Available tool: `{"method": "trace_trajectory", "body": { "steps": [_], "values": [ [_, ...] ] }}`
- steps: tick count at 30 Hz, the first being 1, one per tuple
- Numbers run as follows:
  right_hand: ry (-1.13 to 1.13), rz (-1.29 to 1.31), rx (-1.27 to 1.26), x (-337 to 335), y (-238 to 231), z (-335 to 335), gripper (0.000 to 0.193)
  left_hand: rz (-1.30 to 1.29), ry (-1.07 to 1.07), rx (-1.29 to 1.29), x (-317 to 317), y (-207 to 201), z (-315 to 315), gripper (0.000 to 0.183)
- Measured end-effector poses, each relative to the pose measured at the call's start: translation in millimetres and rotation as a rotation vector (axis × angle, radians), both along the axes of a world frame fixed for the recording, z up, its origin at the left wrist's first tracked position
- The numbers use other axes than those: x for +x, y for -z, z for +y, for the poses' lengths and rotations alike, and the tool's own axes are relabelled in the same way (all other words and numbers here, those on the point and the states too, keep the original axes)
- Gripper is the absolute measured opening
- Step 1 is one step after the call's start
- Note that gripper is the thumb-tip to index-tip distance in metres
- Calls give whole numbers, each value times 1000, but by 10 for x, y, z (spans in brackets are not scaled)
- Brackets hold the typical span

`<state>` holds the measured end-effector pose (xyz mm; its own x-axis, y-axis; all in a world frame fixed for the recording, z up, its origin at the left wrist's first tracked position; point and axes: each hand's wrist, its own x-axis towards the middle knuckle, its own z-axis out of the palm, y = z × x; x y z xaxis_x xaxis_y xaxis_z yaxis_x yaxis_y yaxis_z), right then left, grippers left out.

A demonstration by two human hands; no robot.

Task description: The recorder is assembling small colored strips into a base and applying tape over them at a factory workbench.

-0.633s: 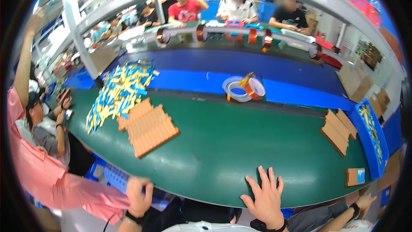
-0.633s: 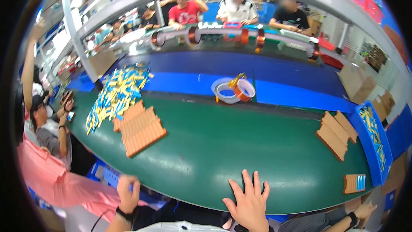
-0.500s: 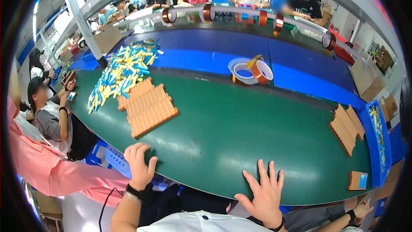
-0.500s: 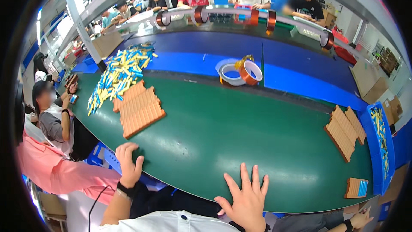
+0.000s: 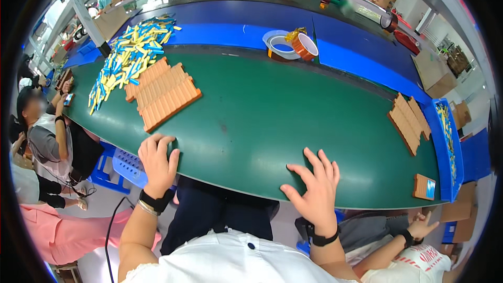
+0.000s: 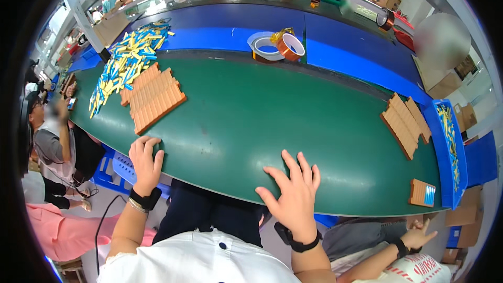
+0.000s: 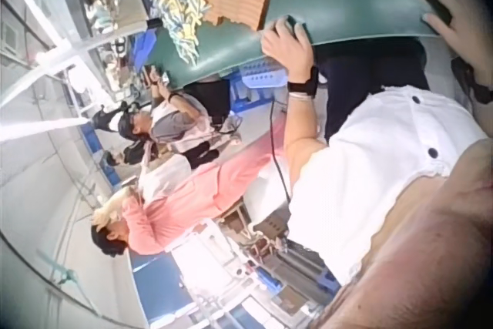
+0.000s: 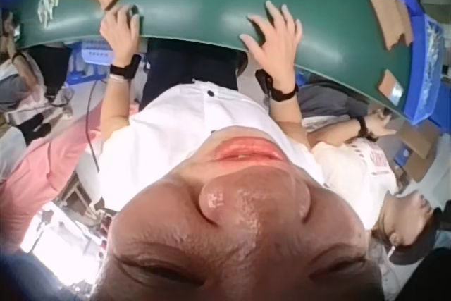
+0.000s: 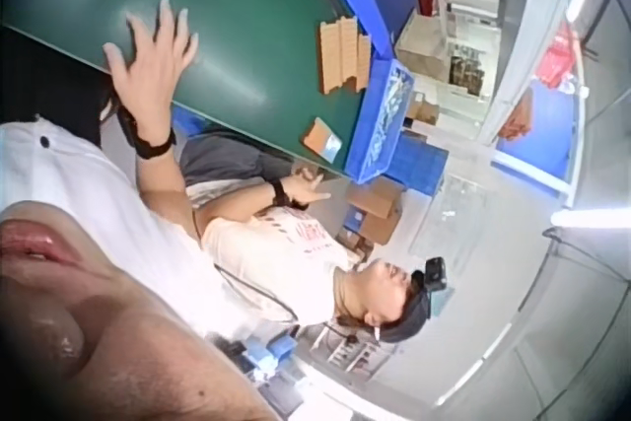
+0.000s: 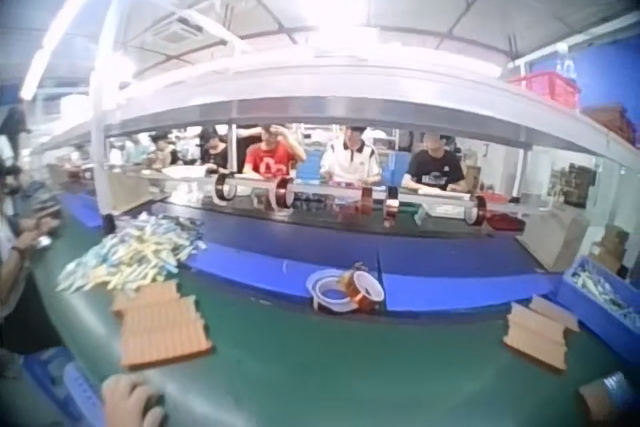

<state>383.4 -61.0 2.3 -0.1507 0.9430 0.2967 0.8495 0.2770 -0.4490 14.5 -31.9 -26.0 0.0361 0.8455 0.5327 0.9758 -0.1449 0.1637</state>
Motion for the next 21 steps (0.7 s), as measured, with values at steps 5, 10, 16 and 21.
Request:
{"method": "trace_trajectory", "body": {
  "steps": [5,10,16,21],
  "values": [
    [57,-16,65,-120,-23,49,36,2,17,-2,-15,-26,93,32],
    [79,4,211,-98,54,82,27,43,39,-2,-74,36,193,34],
    [171,267,373,17,225,-51,11,98,106,-115,-35,69,157,37],
    [264,205,445,-148,202,-36,6,192,114,-105,-153,63,94,43]
  ]
}}
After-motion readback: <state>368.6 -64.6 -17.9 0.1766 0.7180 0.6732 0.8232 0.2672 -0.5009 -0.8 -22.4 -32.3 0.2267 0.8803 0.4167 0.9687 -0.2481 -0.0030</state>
